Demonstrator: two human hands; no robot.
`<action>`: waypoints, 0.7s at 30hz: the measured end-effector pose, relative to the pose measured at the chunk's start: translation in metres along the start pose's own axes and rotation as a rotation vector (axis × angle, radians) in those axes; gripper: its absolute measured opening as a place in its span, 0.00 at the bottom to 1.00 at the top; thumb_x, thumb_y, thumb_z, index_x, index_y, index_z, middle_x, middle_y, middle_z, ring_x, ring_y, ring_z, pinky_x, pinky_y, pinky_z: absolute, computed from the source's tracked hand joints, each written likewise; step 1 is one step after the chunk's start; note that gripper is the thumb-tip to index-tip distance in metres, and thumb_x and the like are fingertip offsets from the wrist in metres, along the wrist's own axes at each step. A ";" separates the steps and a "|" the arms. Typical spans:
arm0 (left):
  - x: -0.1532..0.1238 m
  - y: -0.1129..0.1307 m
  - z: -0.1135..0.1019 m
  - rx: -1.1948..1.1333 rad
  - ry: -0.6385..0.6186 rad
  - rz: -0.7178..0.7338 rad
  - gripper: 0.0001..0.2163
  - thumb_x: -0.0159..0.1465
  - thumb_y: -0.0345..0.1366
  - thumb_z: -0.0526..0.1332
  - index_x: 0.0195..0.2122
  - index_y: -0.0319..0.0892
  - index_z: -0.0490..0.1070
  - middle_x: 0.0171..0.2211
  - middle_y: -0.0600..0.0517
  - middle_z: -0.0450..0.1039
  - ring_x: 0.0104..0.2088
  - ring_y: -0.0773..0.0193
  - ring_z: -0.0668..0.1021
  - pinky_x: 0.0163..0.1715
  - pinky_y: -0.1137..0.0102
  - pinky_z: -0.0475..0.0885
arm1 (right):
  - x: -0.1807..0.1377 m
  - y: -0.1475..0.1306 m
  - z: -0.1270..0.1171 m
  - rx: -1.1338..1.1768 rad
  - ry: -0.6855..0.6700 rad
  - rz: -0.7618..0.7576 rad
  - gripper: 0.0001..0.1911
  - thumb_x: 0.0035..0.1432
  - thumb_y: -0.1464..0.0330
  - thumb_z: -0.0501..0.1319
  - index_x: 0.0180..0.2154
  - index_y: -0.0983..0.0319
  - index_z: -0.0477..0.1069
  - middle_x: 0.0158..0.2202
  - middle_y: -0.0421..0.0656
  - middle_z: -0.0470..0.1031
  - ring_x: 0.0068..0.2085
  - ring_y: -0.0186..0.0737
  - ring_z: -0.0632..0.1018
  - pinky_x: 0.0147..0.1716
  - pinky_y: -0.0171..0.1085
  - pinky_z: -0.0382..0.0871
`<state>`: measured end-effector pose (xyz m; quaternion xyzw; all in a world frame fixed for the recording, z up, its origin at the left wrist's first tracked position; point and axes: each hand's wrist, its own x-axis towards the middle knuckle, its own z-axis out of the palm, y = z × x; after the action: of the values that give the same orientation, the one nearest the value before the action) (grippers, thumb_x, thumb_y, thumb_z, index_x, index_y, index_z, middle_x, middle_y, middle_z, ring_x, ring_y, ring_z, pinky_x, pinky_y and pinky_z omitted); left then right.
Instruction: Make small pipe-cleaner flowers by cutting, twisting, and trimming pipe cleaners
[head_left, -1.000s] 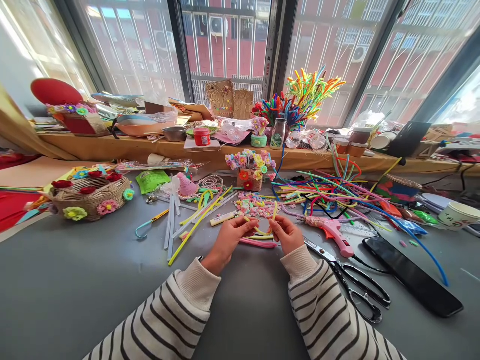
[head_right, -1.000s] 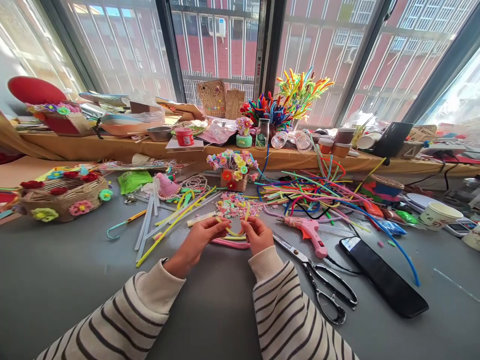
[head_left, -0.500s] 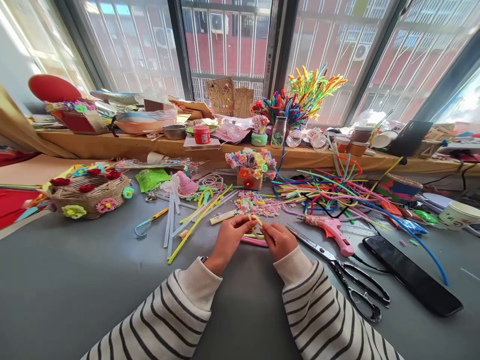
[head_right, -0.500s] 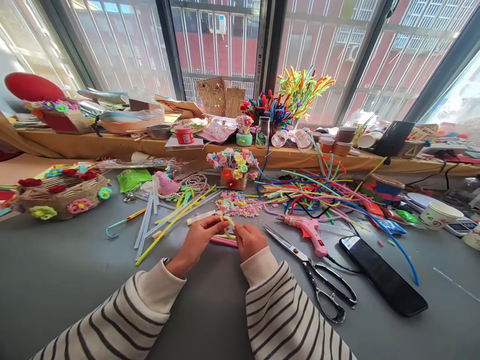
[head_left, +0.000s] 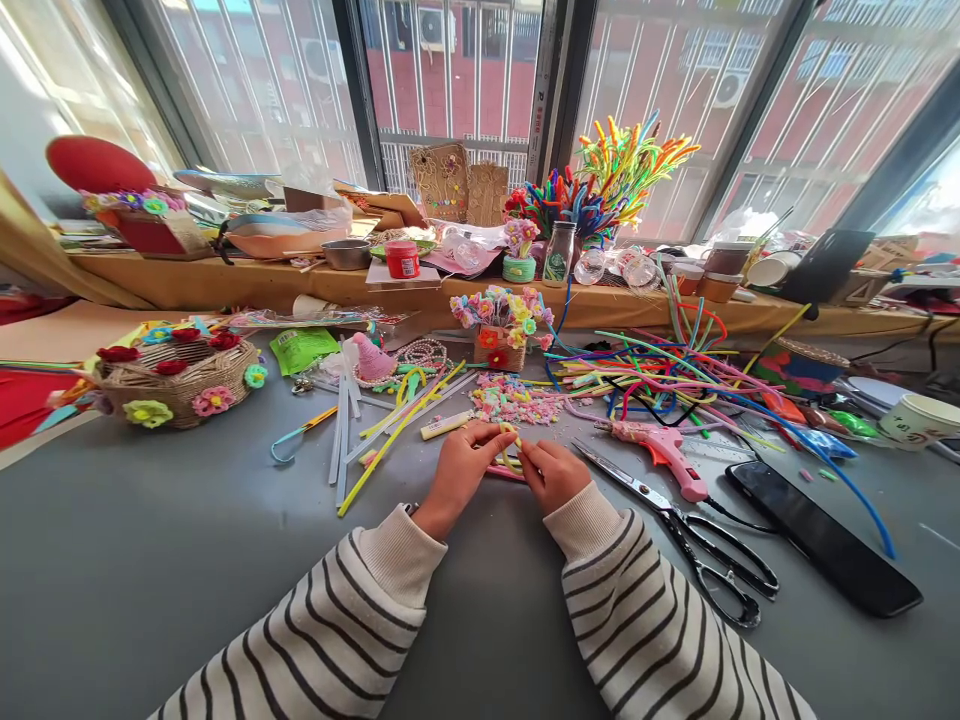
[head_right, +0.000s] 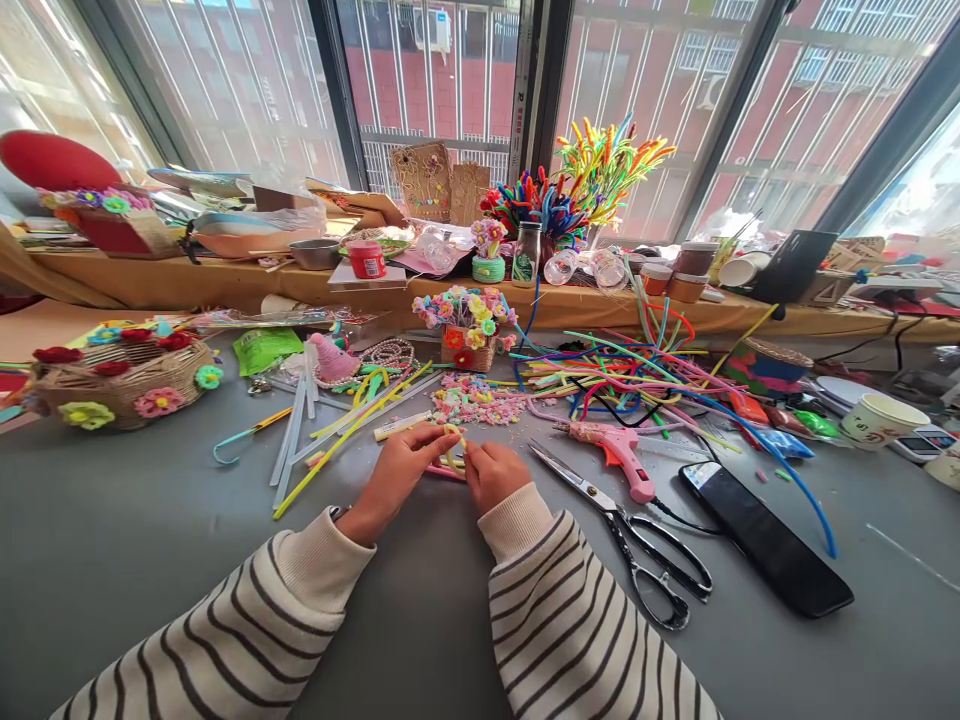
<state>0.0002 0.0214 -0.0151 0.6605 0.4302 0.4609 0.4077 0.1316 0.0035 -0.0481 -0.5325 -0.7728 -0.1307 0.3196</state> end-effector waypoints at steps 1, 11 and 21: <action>0.000 0.000 0.001 -0.002 -0.002 -0.019 0.11 0.49 0.40 0.55 0.29 0.38 0.71 0.26 0.51 0.66 0.27 0.68 0.67 0.28 0.74 0.63 | 0.000 0.001 0.001 -0.005 0.014 -0.017 0.16 0.54 0.69 0.46 0.33 0.65 0.70 0.19 0.42 0.67 0.22 0.33 0.68 0.23 0.30 0.58; -0.001 0.000 0.001 -0.121 -0.036 -0.118 0.11 0.49 0.41 0.55 0.25 0.37 0.67 0.20 0.55 0.63 0.22 0.70 0.68 0.24 0.75 0.67 | 0.000 0.003 0.002 -0.029 0.085 -0.142 0.14 0.53 0.70 0.47 0.33 0.65 0.70 0.18 0.42 0.66 0.21 0.33 0.67 0.21 0.31 0.57; -0.002 0.004 0.000 -0.163 0.084 -0.110 0.11 0.49 0.41 0.56 0.27 0.37 0.67 0.22 0.53 0.68 0.25 0.66 0.73 0.27 0.72 0.69 | 0.000 0.002 -0.002 0.072 0.136 -0.062 0.21 0.51 0.62 0.49 0.41 0.70 0.65 0.27 0.47 0.69 0.29 0.39 0.67 0.30 0.36 0.62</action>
<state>0.0003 0.0185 -0.0115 0.5805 0.4435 0.4988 0.4664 0.1343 0.0035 -0.0467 -0.4864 -0.7696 -0.1484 0.3861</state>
